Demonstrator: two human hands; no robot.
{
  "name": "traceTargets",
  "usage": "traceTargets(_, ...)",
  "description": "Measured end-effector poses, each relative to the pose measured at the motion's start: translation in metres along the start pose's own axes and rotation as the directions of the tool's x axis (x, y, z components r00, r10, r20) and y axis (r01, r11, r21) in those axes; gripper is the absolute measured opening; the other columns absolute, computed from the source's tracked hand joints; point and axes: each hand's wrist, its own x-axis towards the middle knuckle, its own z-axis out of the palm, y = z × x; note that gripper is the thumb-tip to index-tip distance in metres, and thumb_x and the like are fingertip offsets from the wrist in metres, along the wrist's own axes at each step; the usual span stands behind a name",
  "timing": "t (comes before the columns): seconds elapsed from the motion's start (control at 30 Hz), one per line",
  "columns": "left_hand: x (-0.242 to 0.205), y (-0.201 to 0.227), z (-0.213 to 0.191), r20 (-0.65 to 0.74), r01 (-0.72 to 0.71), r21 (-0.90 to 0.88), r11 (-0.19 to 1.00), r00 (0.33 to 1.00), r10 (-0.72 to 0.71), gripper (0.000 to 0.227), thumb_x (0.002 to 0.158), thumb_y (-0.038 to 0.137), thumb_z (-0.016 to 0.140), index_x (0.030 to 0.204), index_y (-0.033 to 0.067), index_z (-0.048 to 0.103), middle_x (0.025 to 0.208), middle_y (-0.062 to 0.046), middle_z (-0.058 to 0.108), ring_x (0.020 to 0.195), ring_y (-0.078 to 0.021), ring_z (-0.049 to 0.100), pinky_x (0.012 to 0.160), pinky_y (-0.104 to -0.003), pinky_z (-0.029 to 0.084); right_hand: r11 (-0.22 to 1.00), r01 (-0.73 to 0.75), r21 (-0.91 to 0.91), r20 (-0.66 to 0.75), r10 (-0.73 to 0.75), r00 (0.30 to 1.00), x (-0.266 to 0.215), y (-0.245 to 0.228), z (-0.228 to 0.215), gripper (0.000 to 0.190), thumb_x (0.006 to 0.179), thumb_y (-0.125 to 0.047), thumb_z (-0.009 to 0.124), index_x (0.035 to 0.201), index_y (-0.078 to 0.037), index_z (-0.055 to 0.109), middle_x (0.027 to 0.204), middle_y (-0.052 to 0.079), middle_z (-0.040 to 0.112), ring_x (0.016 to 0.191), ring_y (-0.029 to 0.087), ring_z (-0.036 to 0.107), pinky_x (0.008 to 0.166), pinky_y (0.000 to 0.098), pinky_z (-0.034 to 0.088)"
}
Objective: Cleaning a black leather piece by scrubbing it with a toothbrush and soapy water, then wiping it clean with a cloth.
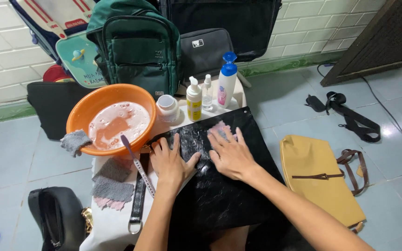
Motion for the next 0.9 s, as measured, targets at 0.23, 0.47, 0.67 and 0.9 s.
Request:
traceTargets(0.23,0.014,0.004,0.018,0.005,0.012,0.160,0.987,1.000,-0.013,0.101,0.083,0.086,0.034,0.164,0.0273,0.026,0.137,-0.012,0.038,0.123,-0.0358,0.044,0.091,-0.046,0.040,0.995,0.093,0.042,-0.046,-0.091,0.995,0.042,-0.021,0.013,0.065,0.102,-0.038,0.025,0.159,-0.006,0.034,0.167,0.014,0.030,0.153,0.045,0.020,0.121,0.0704,0.008)
traceTargets(0.47,0.030,0.005,0.020,0.019,-0.020,0.163,0.986,1.000,0.017,0.100,0.081,0.085,0.049,0.163,0.0332,0.025,0.138,-0.010,0.039,0.122,-0.0347,0.044,0.094,-0.048,0.039,0.990,0.120,0.074,-0.119,-0.110,0.987,0.040,-0.005,0.016,0.064,0.099,-0.030,0.024,0.159,-0.013,0.035,0.167,0.007,0.032,0.151,0.042,0.026,0.120,0.0717,0.007)
traceTargets(0.67,0.023,0.011,-0.005,0.172,-0.008,0.127,0.992,0.985,-0.014,0.112,0.079,0.093,0.043,0.167,0.0299,0.015,0.147,-0.011,0.036,0.127,-0.0357,0.043,0.100,-0.046,0.034,0.997,-0.005,-0.075,-0.150,-0.007,0.989,0.032,0.060,0.014,0.062,0.095,-0.022,0.032,0.156,-0.020,0.043,0.164,0.002,0.039,0.150,0.032,0.030,0.120,0.0680,0.016)
traceTargets(0.9,0.021,0.014,-0.008,0.199,-0.002,0.139,0.990,0.980,-0.026,0.112,0.080,0.093,0.043,0.168,0.0285,0.013,0.148,-0.012,0.036,0.129,-0.0366,0.043,0.102,-0.046,0.033,0.991,-0.131,-0.017,-0.125,0.128,0.984,0.022,0.058,0.012,0.062,0.096,-0.024,0.029,0.155,-0.012,0.044,0.163,0.006,0.040,0.152,0.036,0.028,0.121,0.0694,0.012)
